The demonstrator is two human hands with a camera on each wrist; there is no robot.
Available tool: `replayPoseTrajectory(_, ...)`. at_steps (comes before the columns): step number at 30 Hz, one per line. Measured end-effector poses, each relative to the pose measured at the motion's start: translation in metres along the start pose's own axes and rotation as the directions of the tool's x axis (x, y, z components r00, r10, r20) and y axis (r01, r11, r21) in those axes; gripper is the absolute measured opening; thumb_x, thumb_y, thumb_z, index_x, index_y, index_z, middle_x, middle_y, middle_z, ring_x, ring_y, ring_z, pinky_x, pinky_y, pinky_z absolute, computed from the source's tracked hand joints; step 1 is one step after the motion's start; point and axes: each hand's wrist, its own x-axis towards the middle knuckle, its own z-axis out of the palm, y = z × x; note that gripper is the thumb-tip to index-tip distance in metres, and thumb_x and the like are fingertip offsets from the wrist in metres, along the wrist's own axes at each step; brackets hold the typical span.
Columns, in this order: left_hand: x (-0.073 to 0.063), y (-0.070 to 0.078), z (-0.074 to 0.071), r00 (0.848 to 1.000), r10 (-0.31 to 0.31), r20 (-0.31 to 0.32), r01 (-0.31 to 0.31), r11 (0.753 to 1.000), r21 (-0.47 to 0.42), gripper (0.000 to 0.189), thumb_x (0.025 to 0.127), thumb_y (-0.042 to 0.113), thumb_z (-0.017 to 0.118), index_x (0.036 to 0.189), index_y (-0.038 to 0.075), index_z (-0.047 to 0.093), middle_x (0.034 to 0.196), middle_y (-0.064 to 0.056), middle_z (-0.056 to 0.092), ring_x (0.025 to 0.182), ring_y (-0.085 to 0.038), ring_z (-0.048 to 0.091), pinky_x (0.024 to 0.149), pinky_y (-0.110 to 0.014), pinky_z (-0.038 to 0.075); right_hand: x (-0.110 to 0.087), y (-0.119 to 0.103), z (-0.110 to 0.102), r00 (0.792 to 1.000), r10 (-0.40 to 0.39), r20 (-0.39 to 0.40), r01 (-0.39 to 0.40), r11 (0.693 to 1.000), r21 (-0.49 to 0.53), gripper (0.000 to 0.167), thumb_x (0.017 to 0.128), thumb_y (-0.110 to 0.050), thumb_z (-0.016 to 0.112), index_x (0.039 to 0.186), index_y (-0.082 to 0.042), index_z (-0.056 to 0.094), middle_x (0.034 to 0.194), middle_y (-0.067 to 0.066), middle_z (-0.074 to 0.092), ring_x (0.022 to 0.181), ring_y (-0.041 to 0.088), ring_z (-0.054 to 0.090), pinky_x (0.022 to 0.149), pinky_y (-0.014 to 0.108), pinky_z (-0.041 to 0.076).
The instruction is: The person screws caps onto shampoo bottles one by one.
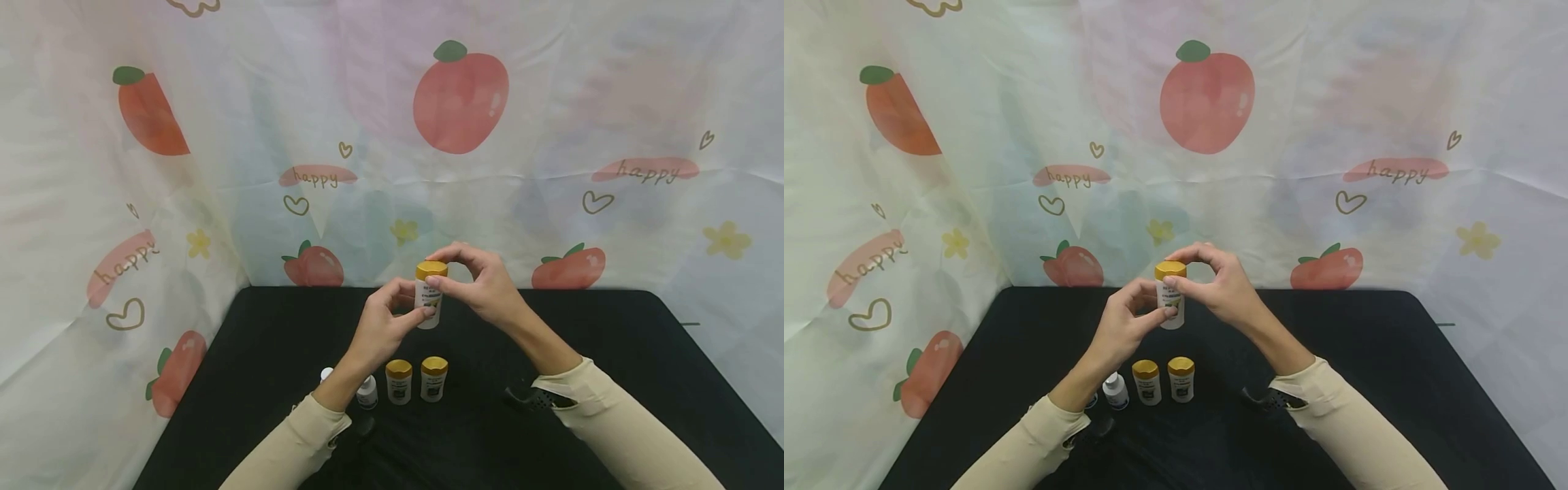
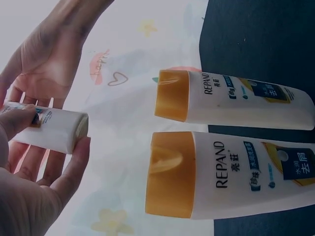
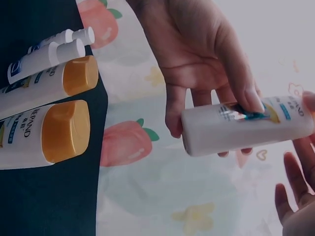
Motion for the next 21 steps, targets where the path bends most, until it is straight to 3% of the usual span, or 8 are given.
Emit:
replayPoseTrajectory(7,0.0005,-0.0014,-0.0035,0.999,0.013,0.034,-0.013,1.0,-0.015,0.027,0.093,0.013,0.076,0.118,0.013,0.066,0.112,-0.006,0.067,0.101,-0.021,0.068,0.093,-0.047,0.052,-0.0005,0.001,-0.0031,0.999,0.035,0.023,-0.035,0.999,0.013,0.025,0.091,0.0,0.073,0.116,-0.006,0.071,0.111,0.006,0.067,0.108,0.018,0.061,0.108,0.029,0.042)
replayPoseTrajectory(21,-0.0013,-0.001,-0.0073,0.997,0.033,0.067,-0.035,0.999,0.021,0.034,0.094,0.014,0.075,0.127,0.014,0.066,0.113,-0.003,0.07,0.103,-0.016,0.068,0.097,-0.044,0.053,-0.0002,-0.0016,-0.0061,0.998,-0.02,0.054,0.018,0.999,0.03,0.03,0.088,0.008,0.074,0.114,-0.005,0.073,0.113,0.008,0.065,0.104,0.021,0.057,0.102,0.029,0.044)
